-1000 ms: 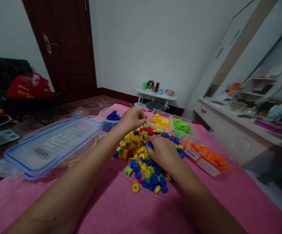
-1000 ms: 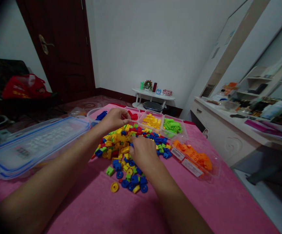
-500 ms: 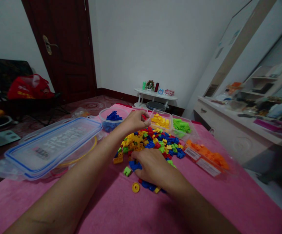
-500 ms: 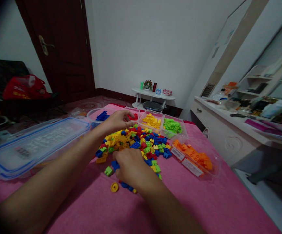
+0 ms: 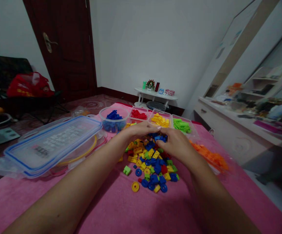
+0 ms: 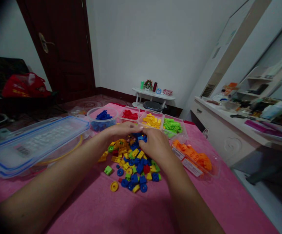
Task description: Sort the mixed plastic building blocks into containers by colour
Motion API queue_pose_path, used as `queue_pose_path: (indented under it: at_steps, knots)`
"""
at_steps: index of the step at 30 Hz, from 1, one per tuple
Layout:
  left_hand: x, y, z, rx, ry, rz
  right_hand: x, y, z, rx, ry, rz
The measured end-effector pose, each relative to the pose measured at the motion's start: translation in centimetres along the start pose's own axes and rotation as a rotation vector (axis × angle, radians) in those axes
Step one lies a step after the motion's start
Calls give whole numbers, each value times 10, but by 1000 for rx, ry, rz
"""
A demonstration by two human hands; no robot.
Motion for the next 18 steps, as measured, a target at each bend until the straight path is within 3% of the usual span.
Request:
queue_pose_path:
  at_steps: [3,7,11,16,18]
  knots:
    - [-1,1,4,71,40,-25,-2,3,3,-103,87,15]
    - [-4,3,6,199,129,-69,-4,13,5,-157,208,-78]
    - [-7,2,6,272,194,-84,-5,21,4,-236,208,-147]
    - [-6,1,20,405,425,-74,-4,30,14,-219,210,-197]
    - [-6,-3,19,444,420,-14,-4,31,16,-230,230,-187]
Point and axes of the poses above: each hand's wrist, its own x-axis away from the middle knuckle, its own z-axis out of the back of the hand, y = z × x, the point moved 6 cm from there along -x, towards the middle knuckle, and after that the axes turned 6 degrees about x, right-handed, at the moved point
